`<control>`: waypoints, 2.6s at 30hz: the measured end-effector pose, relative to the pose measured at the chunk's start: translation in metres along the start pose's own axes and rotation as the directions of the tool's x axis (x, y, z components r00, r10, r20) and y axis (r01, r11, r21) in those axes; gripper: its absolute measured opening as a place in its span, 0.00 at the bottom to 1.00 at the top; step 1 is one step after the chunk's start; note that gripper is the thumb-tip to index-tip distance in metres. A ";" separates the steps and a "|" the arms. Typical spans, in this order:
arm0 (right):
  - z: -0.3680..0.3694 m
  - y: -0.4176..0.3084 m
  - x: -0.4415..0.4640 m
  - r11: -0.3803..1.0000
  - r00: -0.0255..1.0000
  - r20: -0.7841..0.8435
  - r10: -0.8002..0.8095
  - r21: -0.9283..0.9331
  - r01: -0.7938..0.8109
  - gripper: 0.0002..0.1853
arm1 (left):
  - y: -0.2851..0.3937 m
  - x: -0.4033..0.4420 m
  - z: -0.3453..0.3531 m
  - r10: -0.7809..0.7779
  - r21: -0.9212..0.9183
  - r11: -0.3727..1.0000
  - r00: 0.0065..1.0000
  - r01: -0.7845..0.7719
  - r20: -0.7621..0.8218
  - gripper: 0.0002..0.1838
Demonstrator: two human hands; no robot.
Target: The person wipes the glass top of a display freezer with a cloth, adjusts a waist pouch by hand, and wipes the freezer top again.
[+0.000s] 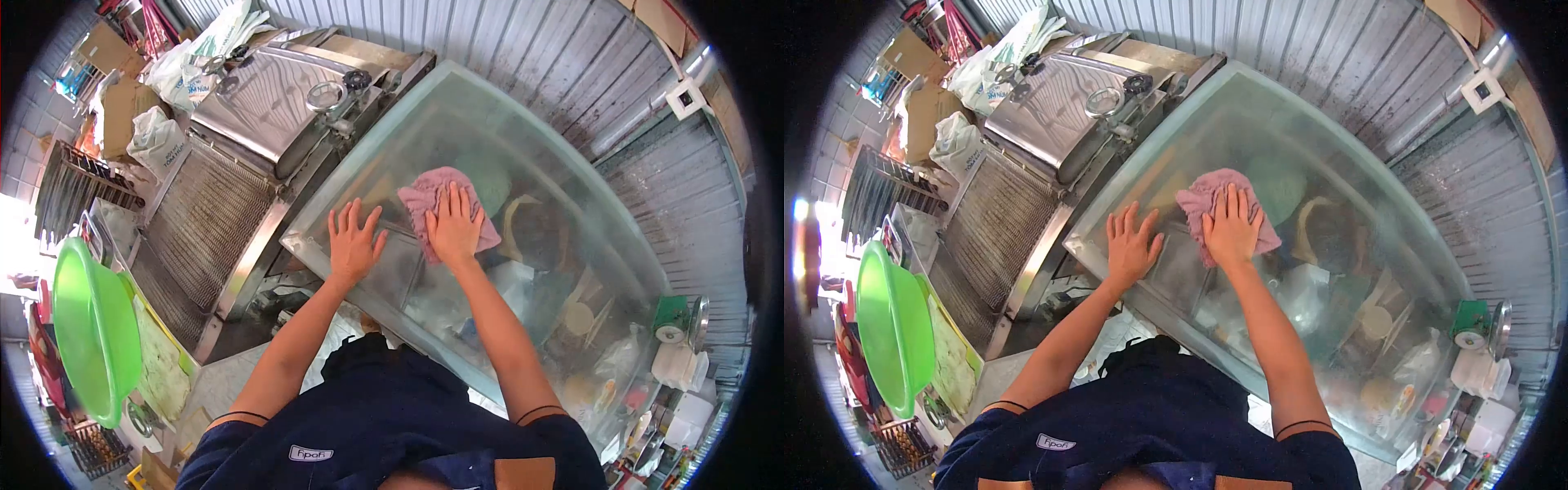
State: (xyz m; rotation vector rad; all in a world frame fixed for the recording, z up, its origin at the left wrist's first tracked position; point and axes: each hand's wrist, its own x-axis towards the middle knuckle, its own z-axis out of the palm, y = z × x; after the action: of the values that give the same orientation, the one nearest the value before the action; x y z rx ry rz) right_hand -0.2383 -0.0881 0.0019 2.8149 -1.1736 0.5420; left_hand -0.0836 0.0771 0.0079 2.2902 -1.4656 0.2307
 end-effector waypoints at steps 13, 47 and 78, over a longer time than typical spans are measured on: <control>0.026 0.020 0.081 0.991 0.992 0.051 0.117 -0.066 -0.113 0.33 | 0.000 0.001 -0.001 -0.016 -0.004 1.000 1.000 0.016 0.013 0.28; -0.014 -0.072 -0.034 0.998 0.986 0.159 -0.048 0.052 0.040 0.33 | -0.003 0.003 -0.002 -0.039 -0.107 0.994 0.998 0.034 -0.042 0.28; -0.026 -0.116 -0.074 0.944 0.966 0.030 -0.258 0.219 0.246 0.28 | -0.057 0.004 -0.012 -0.210 -0.678 0.733 0.967 0.060 -0.141 0.25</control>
State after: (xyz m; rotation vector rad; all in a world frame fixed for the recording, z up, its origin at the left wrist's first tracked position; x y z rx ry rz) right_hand -0.2139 0.0492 0.0118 3.1179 -0.7836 0.6023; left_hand -0.0299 0.0996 0.0059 1.6983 -1.0308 -0.0969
